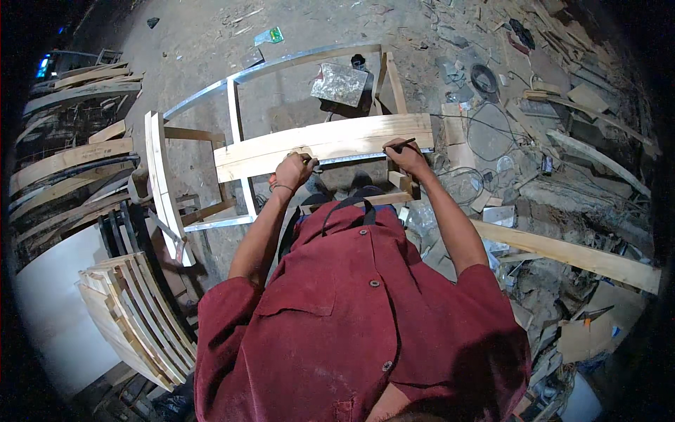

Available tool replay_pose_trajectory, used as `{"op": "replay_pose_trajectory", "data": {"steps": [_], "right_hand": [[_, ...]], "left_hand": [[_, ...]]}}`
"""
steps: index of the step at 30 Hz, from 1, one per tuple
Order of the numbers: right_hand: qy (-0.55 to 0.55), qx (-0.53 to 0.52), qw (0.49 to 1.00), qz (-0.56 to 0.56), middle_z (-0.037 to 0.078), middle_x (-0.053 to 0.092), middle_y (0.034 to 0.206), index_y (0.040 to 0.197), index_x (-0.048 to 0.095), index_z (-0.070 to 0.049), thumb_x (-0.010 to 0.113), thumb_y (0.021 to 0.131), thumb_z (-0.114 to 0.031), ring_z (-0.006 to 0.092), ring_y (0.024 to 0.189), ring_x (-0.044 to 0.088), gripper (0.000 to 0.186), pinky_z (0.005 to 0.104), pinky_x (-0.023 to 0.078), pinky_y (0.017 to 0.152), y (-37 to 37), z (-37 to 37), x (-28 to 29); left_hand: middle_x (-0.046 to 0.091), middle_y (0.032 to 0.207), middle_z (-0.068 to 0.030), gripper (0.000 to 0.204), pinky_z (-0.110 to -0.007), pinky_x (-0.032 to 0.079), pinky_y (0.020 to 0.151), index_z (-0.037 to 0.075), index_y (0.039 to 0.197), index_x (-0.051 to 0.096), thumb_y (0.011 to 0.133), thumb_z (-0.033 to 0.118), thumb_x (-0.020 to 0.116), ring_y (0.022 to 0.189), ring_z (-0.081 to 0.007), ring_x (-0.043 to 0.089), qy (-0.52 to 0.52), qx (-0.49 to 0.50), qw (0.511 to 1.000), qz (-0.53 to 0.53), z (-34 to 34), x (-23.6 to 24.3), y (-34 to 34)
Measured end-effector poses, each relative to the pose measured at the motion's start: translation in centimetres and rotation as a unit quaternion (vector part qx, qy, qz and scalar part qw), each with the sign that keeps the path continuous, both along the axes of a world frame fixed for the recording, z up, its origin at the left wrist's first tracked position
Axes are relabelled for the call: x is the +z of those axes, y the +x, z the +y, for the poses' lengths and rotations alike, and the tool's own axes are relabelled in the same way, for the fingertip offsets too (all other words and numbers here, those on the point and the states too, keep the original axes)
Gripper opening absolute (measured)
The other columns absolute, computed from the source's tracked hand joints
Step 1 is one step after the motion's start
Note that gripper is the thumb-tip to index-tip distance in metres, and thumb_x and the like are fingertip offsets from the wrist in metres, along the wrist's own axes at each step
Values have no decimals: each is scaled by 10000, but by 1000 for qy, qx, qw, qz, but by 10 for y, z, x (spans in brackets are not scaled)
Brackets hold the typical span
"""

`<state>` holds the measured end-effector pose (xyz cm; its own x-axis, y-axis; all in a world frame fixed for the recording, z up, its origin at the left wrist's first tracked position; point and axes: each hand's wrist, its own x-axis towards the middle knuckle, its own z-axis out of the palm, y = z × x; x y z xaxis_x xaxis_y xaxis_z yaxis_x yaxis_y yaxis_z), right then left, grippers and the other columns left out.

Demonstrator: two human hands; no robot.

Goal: Measuring and marking wooden planks with a square and pencil for later cutting.

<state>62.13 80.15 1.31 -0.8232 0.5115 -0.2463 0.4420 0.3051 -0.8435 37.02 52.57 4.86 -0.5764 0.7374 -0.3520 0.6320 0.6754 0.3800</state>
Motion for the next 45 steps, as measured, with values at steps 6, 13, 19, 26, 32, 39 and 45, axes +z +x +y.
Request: {"op": "replay_pose_trajectory", "data": {"steps": [6, 13, 19, 26, 32, 39, 45], "right_hand": [[-52, -23, 998, -41, 105, 755, 952, 1051, 766, -66, 672, 907, -287, 203, 886, 720, 280, 348, 561, 809, 1, -2, 2], [-100, -172, 979, 51, 87, 766, 991, 1055, 757, -34, 669, 946, -199, 169, 893, 723, 217, 300, 557, 824, 10, -13, 3], [-34, -174, 982, 65, 90, 762, 1006, 1077, 761, -45, 661, 958, -184, 179, 935, 717, 209, 299, 544, 840, 7, -48, -1], [-53, -158, 984, 61, 60, 753, 999, 1084, 757, -42, 668, 964, -186, 130, 914, 678, 207, 275, 527, 848, -66, -127, 8], [26, -37, 992, 118, 118, 744, 1007, 1052, 746, -35, 674, 924, -143, 242, 936, 707, 183, 349, 552, 839, -186, -222, 7], [15, 63, 986, 152, 158, 719, 976, 1041, 744, -37, 657, 883, -164, 319, 934, 696, 221, 384, 548, 864, -291, -334, 4], [5, 70, 991, 115, 158, 711, 983, 1037, 740, -29, 641, 893, -204, 331, 941, 689, 246, 398, 541, 861, -317, -370, -3]], "left_hand": [[742, 928, -179, 376, -471, 571, 751, 158, 1021, 789, 931, 489, 635, 863, -375, 717, -6, -9, 1000, 0, 0, 5, 1], [741, 925, -178, 386, -474, 570, 746, 164, 1017, 795, 921, 496, 623, 843, -374, 716, 3, -5, 1000, -11, -2, 4, -2], [743, 927, -171, 363, -482, 568, 756, 179, 999, 803, 917, 482, 622, 848, -373, 716, 10, -16, 999, -37, -17, 3, -17], [746, 919, -161, 387, -467, 573, 760, 169, 1006, 798, 915, 508, 635, 866, -362, 724, -8, 23, 1000, 13, -131, 10, -103], [744, 957, -167, 365, -476, 574, 755, 163, 1006, 794, 919, 478, 631, 874, -371, 723, -56, 57, 997, 17, -228, 10, -186], [746, 968, -156, 357, -471, 579, 764, 187, 1010, 796, 903, 490, 639, 883, -367, 723, -55, 73, 996, -9, -265, 10, -218], [746, 930, -162, 341, -482, 581, 738, 193, 986, 798, 892, 485, 647, 858, -363, 730, -62, 50, 997, -13, -268, 14, -224]]}}
